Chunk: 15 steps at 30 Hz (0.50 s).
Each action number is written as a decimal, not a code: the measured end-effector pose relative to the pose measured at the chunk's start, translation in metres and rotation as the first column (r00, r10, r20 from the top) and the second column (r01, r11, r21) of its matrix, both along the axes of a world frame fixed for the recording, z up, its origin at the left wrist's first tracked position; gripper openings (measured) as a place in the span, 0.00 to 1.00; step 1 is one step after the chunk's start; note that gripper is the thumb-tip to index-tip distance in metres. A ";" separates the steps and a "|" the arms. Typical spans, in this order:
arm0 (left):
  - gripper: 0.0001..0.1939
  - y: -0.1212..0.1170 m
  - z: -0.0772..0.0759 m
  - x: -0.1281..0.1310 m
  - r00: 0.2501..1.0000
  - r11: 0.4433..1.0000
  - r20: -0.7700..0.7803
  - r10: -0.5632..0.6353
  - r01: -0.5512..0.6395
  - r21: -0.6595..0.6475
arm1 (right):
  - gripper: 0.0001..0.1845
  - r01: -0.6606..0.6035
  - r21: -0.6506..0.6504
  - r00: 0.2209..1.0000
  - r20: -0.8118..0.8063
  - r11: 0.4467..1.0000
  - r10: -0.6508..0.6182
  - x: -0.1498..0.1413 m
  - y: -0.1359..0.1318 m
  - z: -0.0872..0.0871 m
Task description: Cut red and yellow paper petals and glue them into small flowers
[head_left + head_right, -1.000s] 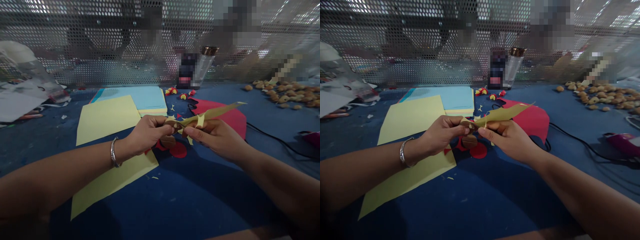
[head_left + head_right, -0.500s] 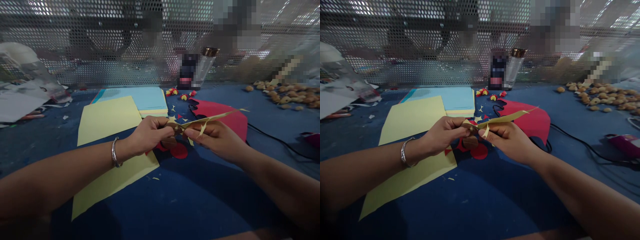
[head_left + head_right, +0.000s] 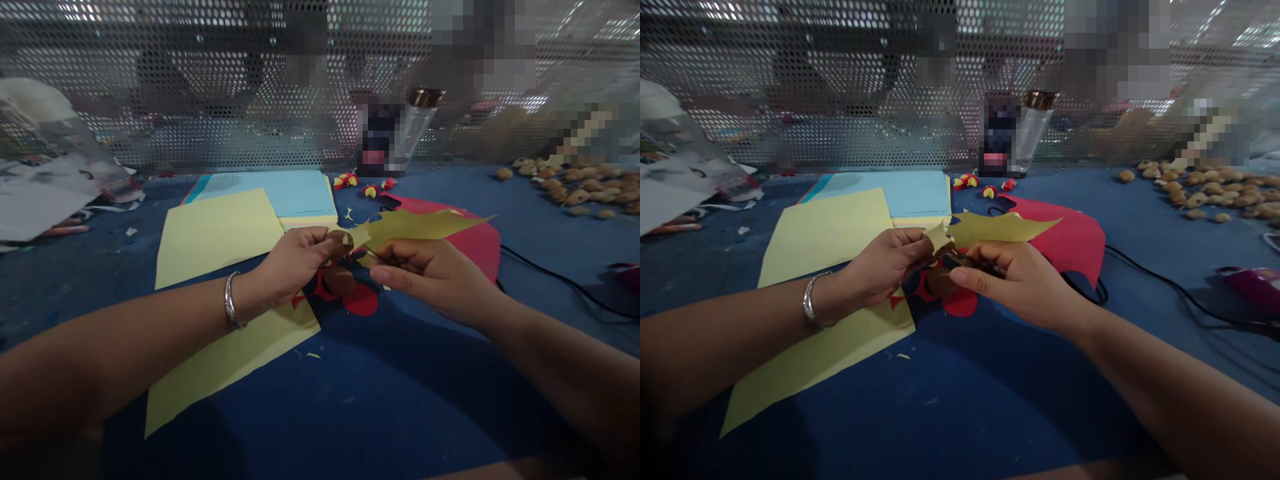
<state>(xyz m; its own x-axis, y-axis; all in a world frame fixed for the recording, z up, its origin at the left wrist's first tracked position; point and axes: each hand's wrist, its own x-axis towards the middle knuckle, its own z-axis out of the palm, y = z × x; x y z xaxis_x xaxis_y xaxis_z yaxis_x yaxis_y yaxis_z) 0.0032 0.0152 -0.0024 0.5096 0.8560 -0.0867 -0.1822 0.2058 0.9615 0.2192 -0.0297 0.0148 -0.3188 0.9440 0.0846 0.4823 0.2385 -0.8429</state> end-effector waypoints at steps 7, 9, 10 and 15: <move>0.14 -0.006 -0.004 -0.002 0.996 0.977 -0.044 -0.073 0.080 0.198 | 0.19 0.155 0.177 0.988 -0.045 0.972 -0.149 -0.007 0.000 -0.012; 0.14 -0.007 -0.003 -0.002 0.998 0.972 -0.030 -0.057 0.062 0.224 | 0.18 0.159 0.209 0.987 -0.036 0.965 -0.155 -0.008 0.000 -0.013; 0.14 -0.007 -0.002 -0.002 0.998 0.973 -0.019 -0.054 0.057 0.225 | 0.17 0.166 0.225 0.986 -0.033 0.960 -0.162 -0.008 0.000 -0.012; 0.16 -0.010 0.000 0.000 0.996 0.988 0.063 -0.060 0.051 0.143 | 0.15 0.154 0.268 0.988 -0.024 0.951 -0.153 -0.010 -0.003 -0.007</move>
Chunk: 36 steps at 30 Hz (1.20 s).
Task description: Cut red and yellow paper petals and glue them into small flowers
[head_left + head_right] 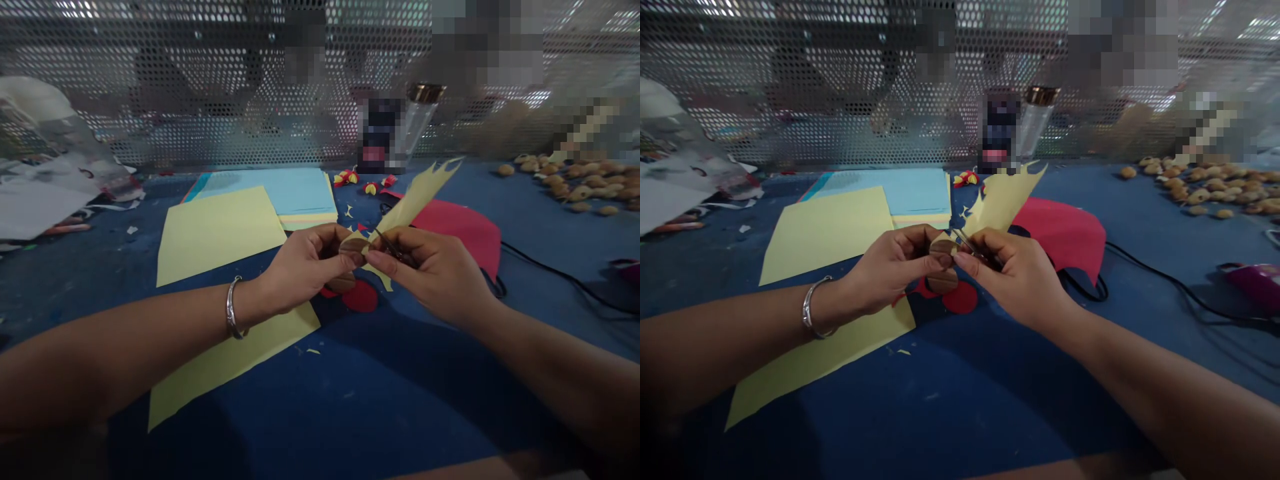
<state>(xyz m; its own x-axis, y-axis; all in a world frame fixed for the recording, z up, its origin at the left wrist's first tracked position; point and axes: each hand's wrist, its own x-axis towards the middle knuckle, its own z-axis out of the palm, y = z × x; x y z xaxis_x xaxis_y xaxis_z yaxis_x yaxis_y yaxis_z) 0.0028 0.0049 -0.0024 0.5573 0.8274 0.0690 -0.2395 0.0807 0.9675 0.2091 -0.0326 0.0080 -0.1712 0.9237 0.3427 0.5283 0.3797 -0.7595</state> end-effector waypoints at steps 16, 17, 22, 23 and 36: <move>0.11 -0.003 0.002 0.002 0.987 0.988 0.050 0.155 -0.155 -0.008 | 0.36 -0.079 -0.079 0.996 0.032 0.994 0.082 -0.001 -0.004 0.012; 0.10 -0.002 0.002 0.002 0.986 0.987 0.047 0.163 -0.163 -0.007 | 0.36 -0.093 -0.082 0.995 0.036 0.992 0.096 0.000 -0.004 0.012; 0.07 -0.001 0.001 0.000 0.980 0.979 0.024 0.199 -0.200 0.032 | 0.35 -0.094 -0.116 0.994 0.035 0.989 0.099 0.002 -0.002 0.009; 0.08 -0.001 0.001 0.000 0.979 0.978 0.023 0.201 -0.202 0.042 | 0.35 -0.093 -0.124 0.995 0.030 0.988 0.097 0.003 -0.002 0.009; 0.13 -0.006 0.001 0.000 0.998 0.998 0.058 0.031 -0.028 -0.047 | 0.32 -0.121 -0.151 0.993 -0.021 0.981 0.120 0.005 0.001 0.008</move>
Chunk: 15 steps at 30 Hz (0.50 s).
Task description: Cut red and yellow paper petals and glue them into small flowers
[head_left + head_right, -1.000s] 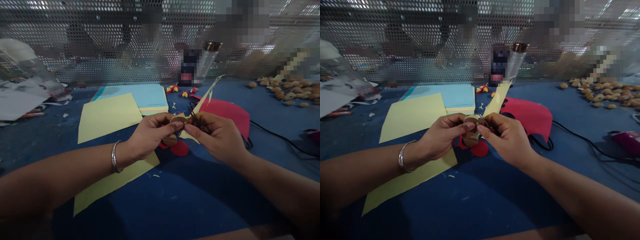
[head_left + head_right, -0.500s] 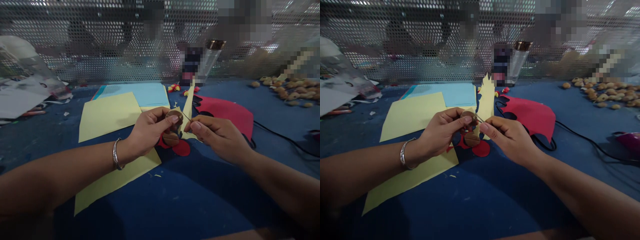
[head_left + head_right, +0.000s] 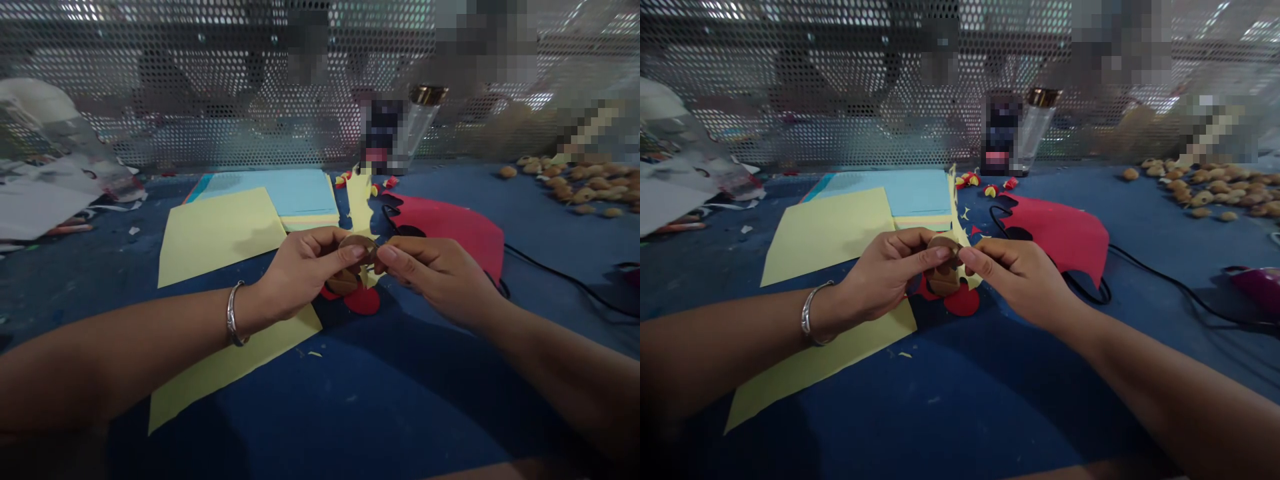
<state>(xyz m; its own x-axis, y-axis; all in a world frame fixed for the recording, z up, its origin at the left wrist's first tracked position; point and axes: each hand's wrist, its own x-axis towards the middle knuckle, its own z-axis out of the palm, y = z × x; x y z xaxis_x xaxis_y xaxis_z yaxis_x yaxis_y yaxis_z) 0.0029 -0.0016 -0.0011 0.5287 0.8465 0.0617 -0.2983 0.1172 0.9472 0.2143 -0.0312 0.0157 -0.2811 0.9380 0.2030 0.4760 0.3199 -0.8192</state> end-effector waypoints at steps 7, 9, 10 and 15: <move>0.14 0.000 -0.001 0.001 0.998 0.998 -0.001 -0.058 0.058 0.031 | 0.32 0.004 -0.002 1.000 -0.006 1.000 -0.004 -0.001 -0.001 0.001; 0.15 0.000 -0.002 0.001 0.998 0.998 -0.002 -0.057 0.057 0.027 | 0.32 0.003 0.006 1.000 0.007 1.000 -0.003 -0.001 -0.002 0.002; 0.15 0.000 -0.002 0.001 0.998 0.998 -0.001 -0.055 0.055 0.023 | 0.32 0.002 0.014 1.000 0.011 1.000 -0.002 -0.001 -0.002 0.002; 0.16 0.000 0.000 0.001 0.999 0.999 0.000 -0.037 0.037 -0.020 | 0.31 -0.004 0.020 1.000 0.024 1.000 0.004 0.000 -0.002 0.003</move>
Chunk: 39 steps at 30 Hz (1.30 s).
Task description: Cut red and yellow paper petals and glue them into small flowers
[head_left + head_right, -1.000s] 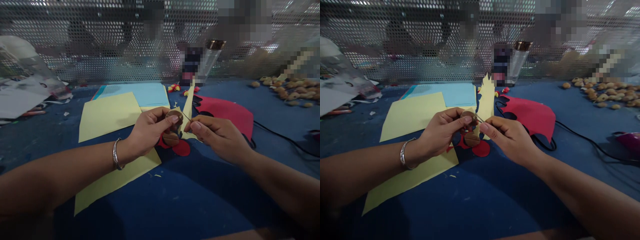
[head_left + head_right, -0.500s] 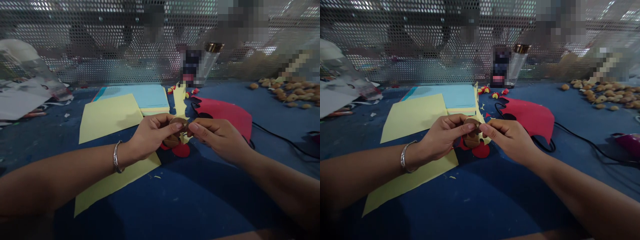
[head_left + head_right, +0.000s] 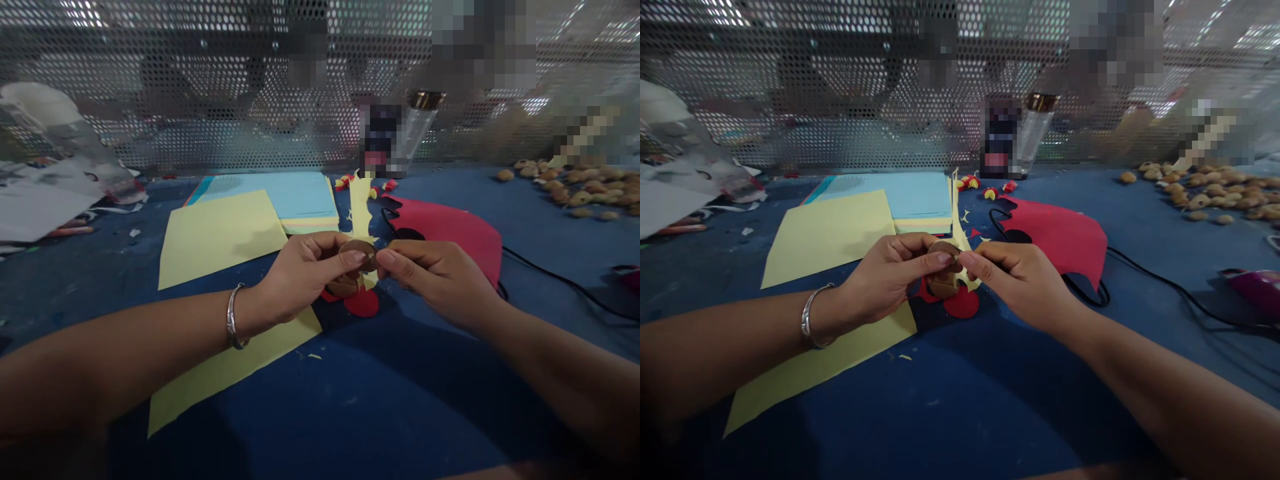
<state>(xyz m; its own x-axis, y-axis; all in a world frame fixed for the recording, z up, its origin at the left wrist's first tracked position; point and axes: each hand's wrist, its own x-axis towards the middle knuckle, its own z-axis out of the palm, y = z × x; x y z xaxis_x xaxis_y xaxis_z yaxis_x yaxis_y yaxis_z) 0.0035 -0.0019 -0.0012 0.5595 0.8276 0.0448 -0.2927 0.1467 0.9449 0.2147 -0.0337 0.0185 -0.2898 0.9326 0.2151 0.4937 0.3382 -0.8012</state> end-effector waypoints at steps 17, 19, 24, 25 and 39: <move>0.13 0.001 0.001 -0.002 0.995 0.987 -0.094 0.021 -0.005 0.160 | 0.32 -0.010 0.034 1.000 0.026 0.999 0.009 -0.002 -0.001 0.003; 0.12 0.001 0.001 -0.003 0.993 0.985 -0.113 0.028 -0.008 0.175 | 0.32 -0.009 0.033 0.999 0.033 0.999 0.008 -0.001 -0.001 0.002; 0.19 0.003 0.003 -0.003 0.989 0.970 -0.135 0.057 -0.023 0.242 | 0.33 0.001 0.058 0.996 0.087 0.998 -0.006 0.003 0.000 -0.001; 0.20 0.004 0.004 -0.003 0.988 0.966 -0.142 0.058 -0.020 0.257 | 0.33 -0.001 0.062 0.996 0.093 0.998 -0.004 0.003 0.001 -0.002; 0.10 0.005 0.004 -0.006 0.968 0.961 -0.250 0.031 0.040 0.274 | 0.30 -0.030 0.144 0.991 0.137 0.989 0.010 0.007 0.001 -0.007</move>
<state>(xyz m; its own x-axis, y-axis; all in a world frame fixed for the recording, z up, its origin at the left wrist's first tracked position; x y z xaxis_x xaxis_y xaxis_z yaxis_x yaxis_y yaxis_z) -0.0029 0.0029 0.0030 0.5859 0.8002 0.1284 -0.0422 -0.1280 0.9909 0.2212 -0.0325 0.0117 -0.3437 0.8881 0.3054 0.5865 0.4569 -0.6688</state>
